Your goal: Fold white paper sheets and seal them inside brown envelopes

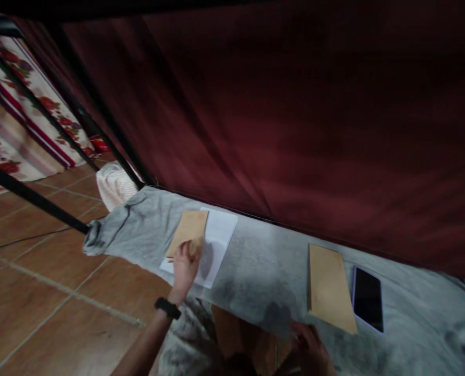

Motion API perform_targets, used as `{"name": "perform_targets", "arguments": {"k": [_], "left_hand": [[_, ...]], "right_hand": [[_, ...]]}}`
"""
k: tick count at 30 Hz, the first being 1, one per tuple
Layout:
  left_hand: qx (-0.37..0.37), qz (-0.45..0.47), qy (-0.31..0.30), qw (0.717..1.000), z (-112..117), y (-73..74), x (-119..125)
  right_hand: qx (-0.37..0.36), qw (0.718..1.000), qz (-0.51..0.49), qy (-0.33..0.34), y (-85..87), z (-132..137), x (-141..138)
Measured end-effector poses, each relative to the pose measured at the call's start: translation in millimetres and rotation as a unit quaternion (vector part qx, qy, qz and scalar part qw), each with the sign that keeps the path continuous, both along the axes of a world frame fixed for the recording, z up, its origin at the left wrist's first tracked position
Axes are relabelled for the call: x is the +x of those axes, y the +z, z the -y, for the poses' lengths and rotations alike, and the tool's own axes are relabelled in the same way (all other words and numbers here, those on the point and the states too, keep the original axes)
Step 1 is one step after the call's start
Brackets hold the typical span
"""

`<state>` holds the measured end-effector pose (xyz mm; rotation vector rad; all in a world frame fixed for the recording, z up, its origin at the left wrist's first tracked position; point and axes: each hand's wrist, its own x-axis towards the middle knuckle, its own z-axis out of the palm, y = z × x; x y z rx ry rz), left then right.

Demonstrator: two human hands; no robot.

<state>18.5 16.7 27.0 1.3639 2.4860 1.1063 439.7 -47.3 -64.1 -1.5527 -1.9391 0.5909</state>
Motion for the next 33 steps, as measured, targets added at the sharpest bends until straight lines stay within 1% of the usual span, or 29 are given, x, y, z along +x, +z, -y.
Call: {"name": "perform_targets", "arguments": {"k": [1,2,3,4,5,6,8,10,11,13,14,15,16,17,19,21,22,23,25,27,30,33], "left_hand": [[-0.057,-0.042,0.066,0.995,-1,1.5,-30],[-0.123,-0.070,0.103,0.985,-2,1.0,-55],[-0.145,-0.073,0.114,0.980,-3,-1.3,-74],[-0.158,-0.075,0.119,0.977,-3,-5.4,-88],[-0.172,-0.077,0.116,0.975,-3,-10.8,-98],[-0.181,-0.079,0.110,0.974,-2,-17.0,-105],[-0.197,-0.094,0.093,0.971,-1,-29.5,-112],[-0.193,-0.111,0.090,0.971,1,-38.4,-116],[-0.179,-0.119,0.096,0.972,2,-40.6,-116],[-0.136,-0.143,0.115,0.973,5,-40.1,-111],[-0.109,-0.161,0.117,0.974,8,-38.2,-106],[-0.079,-0.182,0.105,0.975,10,-35.8,-98],[-0.049,-0.204,0.079,0.975,12,-33.8,-88],[-0.021,-0.226,0.037,0.973,15,-32.9,-77],[0.022,-0.257,-0.070,0.964,21,-36.6,-53],[0.027,-0.285,-0.195,0.938,29,-48.5,-32],[0.023,-0.297,-0.229,0.927,34,-56.6,-24],[0.023,-0.306,-0.245,0.920,39,-65.1,-18],[0.009,-0.314,-0.251,0.916,48,-79.8,-12],[-0.016,-0.314,-0.242,0.918,55,-87.7,-10],[-0.046,-0.313,-0.218,0.923,57,-87.0,-8],[-0.052,-0.305,-0.209,0.928,55,-82.5,-4]], "right_hand": [[0.001,1.000,-0.009,0.003,2.8,-5,-6],[0.001,1.000,-0.020,0.013,4.9,-10,-14],[0.001,0.999,-0.033,0.024,6.8,-13,-24],[0.001,0.998,-0.046,0.035,8.5,-15,-34],[-0.003,0.997,-0.052,0.051,10.3,-16,-45],[0.001,0.997,-0.055,0.054,12.2,-17,-55],[0.004,0.997,-0.054,0.063,15.8,-17,-74],[0.019,0.996,-0.051,0.066,18.4,-17,-88],[0.023,0.996,-0.051,0.063,19.4,-17,-95],[0.012,0.997,-0.060,0.051,21.4,-19,-107],[-0.005,0.997,-0.066,0.040,23.0,-23,-115],[-0.028,0.997,-0.071,0.032,25.3,-27,-124],[-0.047,0.996,-0.071,0.032,28.3,-34,-134],[-0.062,0.995,-0.065,0.037,32.2,-42,-146],[-0.089,0.994,-0.033,0.047,42.1,-62,-174],[-0.122,0.990,0.010,0.066,53.6,-84,-204],[-0.134,0.988,0.032,0.072,59.4,-93,-218],[-0.142,0.986,0.053,0.073,64.8,-102,-232],[-0.158,0.981,0.088,0.065,73.6,-115,-257],[-0.177,0.976,0.117,0.043,78.8,-123,-277],[-0.189,0.972,0.138,0.010,80.4,-127,-297],[-0.204,0.970,0.129,-0.013,78.6,-132,-303]]}}
